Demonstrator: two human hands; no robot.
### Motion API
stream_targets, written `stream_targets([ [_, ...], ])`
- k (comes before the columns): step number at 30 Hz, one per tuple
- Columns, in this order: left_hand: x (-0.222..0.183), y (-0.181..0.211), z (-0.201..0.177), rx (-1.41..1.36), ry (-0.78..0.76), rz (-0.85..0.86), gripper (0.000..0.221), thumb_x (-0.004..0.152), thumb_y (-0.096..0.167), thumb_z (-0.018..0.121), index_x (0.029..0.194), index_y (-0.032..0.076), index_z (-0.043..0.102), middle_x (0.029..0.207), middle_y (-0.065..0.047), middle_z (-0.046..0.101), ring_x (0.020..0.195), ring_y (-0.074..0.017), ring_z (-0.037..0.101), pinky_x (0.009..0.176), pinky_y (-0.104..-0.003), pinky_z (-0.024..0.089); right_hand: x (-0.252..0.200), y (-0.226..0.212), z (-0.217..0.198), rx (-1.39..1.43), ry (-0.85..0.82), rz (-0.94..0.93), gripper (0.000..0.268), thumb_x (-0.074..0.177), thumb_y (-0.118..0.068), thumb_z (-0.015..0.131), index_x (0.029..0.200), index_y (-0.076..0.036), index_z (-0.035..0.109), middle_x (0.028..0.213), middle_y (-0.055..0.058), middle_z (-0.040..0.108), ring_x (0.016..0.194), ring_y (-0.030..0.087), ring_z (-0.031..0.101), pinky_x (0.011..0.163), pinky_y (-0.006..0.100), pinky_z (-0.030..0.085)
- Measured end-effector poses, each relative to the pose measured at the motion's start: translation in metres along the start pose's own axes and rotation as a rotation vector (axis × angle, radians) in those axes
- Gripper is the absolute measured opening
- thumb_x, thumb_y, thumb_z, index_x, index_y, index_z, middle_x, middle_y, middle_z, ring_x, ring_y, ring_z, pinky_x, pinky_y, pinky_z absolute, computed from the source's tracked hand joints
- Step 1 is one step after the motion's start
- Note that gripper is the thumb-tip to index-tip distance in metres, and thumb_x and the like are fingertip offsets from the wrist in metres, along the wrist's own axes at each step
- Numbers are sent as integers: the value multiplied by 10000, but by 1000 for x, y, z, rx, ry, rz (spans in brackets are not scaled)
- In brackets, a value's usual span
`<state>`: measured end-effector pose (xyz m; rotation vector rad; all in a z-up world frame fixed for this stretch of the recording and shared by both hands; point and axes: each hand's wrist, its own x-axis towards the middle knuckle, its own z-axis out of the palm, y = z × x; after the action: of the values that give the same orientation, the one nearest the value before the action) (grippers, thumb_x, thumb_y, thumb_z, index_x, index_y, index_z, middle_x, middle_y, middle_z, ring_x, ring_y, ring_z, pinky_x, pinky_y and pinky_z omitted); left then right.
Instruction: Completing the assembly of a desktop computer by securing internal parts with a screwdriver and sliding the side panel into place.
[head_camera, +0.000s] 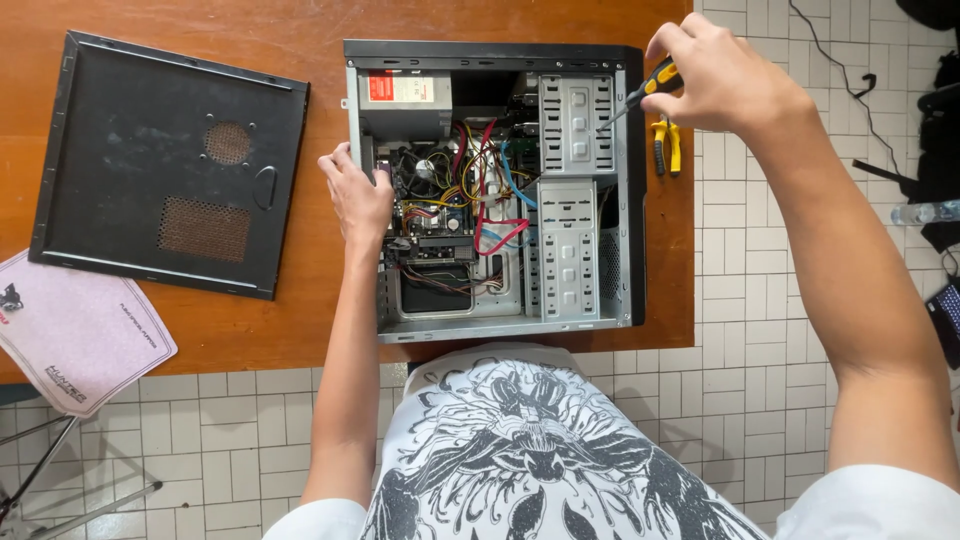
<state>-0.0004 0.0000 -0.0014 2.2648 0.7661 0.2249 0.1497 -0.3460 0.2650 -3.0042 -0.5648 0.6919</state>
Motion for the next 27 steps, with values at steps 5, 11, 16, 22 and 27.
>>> stream_targets([
  [5,-1,2,-2,-7,-2,7,491,934,149,624,1364,2,438,1278,-180,425,1064,-345,606,896,-476,534,5,9,7,-61,46,11,463,1046,-394,636,1358,-65,541,1276,223,599,1096,443,590,779,624,512],
  [11,0,1,-1,-10,3,-2,476,930,141,628,1350,12,447,1261,-172,432,1046,-336,613,881,-471,547,8,11,10,-64,37,7,369,1068,-311,604,1336,-62,560,1209,229,612,1005,407,604,685,587,522],
  [16,0,2,-2,-2,-2,-9,489,935,157,625,1362,6,441,1270,-175,429,1045,-337,612,873,-473,545,8,11,9,-37,49,-16,457,1065,-385,621,1365,-48,553,1282,222,599,1123,416,582,802,603,504],
  [22,-2,2,-2,-7,-9,2,480,931,137,625,1357,7,447,1279,-177,427,1074,-347,605,902,-475,541,10,14,16,-89,62,9,432,1090,-331,615,1363,0,563,1161,263,667,1019,435,637,671,599,550],
  [27,0,4,-2,5,-12,-6,481,931,139,626,1356,3,444,1270,-173,428,1059,-330,608,886,-462,549,11,14,13,-18,12,-66,265,986,-178,664,1233,-82,647,1260,106,593,1040,348,589,688,579,507],
])
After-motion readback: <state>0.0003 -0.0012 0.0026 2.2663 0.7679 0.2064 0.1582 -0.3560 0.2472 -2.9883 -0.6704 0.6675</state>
